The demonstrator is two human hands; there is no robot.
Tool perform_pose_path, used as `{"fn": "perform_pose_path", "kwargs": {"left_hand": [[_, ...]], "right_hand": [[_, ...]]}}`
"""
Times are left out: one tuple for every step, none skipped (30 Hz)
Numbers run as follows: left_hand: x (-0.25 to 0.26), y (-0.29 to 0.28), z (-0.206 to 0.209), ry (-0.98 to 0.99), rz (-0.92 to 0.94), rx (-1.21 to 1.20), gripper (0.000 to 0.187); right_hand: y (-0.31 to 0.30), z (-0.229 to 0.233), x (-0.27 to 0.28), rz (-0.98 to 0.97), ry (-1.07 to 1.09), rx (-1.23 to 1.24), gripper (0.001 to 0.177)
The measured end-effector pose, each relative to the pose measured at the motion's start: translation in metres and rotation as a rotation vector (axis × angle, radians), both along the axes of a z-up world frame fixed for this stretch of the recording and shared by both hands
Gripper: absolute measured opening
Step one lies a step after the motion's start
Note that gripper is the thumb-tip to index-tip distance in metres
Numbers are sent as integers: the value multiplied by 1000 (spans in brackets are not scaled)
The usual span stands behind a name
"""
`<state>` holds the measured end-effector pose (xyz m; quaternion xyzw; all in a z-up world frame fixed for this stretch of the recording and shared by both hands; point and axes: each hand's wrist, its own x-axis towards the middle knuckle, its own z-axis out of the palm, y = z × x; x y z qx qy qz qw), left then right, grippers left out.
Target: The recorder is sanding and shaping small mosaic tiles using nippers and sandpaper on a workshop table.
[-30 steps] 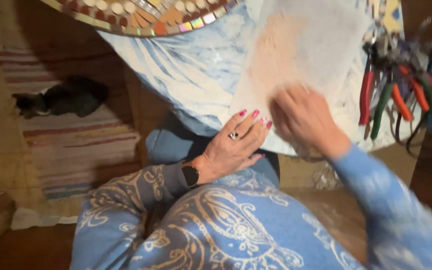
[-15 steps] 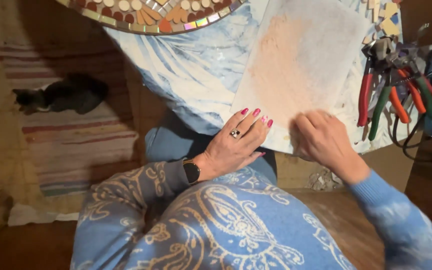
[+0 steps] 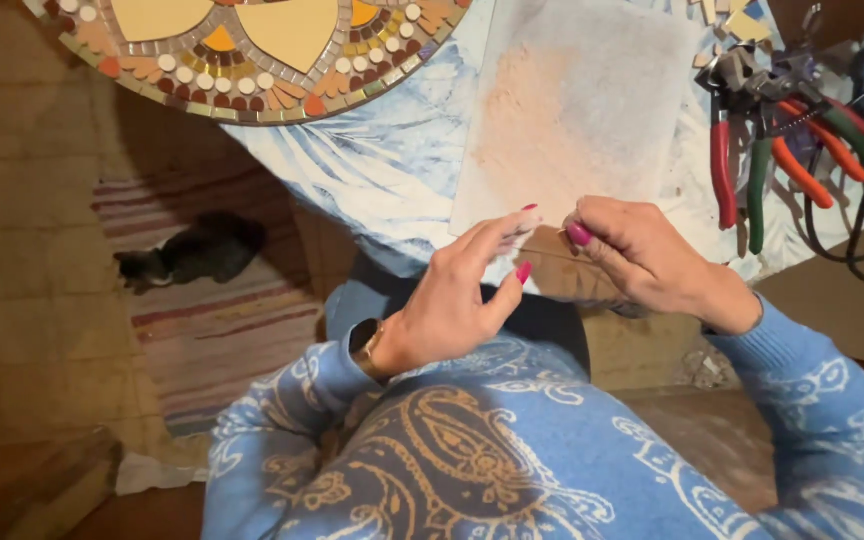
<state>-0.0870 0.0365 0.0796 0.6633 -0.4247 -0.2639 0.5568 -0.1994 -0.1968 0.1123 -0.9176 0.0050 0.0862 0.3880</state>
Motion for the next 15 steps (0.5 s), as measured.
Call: {"fn": "perform_pose_path", "kwargs": {"left_hand": [[-1, -3, -8, -2, 0, 5, 54], [-2, -6, -17, 239, -75, -41, 58], [-3, -8, -26, 481, -148, -87, 62], [-4, -9, -35, 478, -144, -81, 62], [-5, -10, -45, 706, -279, -185, 63], [-7, -11, -54, 938, -419, -290, 64], [-8, -12, -58, 938, -418, -282, 64], [-10, -12, -61, 1059, -407, -269, 64], [-11, -13, -64, 1179, -393, -255, 65], [-10, -11, -60, 1178, -390, -247, 65], [-9, -10, -56, 1185, -388, -267, 65], [-5, -11, -52, 1186, -393, -290, 66], [-2, -11, -47, 1179, -397, -285, 66], [-3, -10, -41, 1184, -394, -293, 66], [-4, -9, -36, 1189, -391, -300, 66]], "right_hand": [[3, 6, 4, 0, -2, 5, 15], [6, 11, 8, 85, -49, -30, 13], [9, 16, 13, 169, -97, -65, 16], [9, 18, 17, 171, -101, -58, 16], [8, 19, 20, 220, -76, -156, 16], [7, 20, 23, 264, -47, -254, 16], [6, 21, 25, 260, -49, -248, 16], [4, 23, 26, 237, -12, -262, 21], [2, 24, 28, 213, 24, -277, 27], [-2, 21, 25, 212, 21, -270, 27], [-7, 18, 22, 157, -31, -243, 15], [-13, 16, 21, 98, -87, -223, 12], [-16, 16, 19, 93, -94, -223, 12], [-19, 16, 15, 14, -130, -225, 12], [-21, 16, 11, -65, -165, -226, 12]]}}
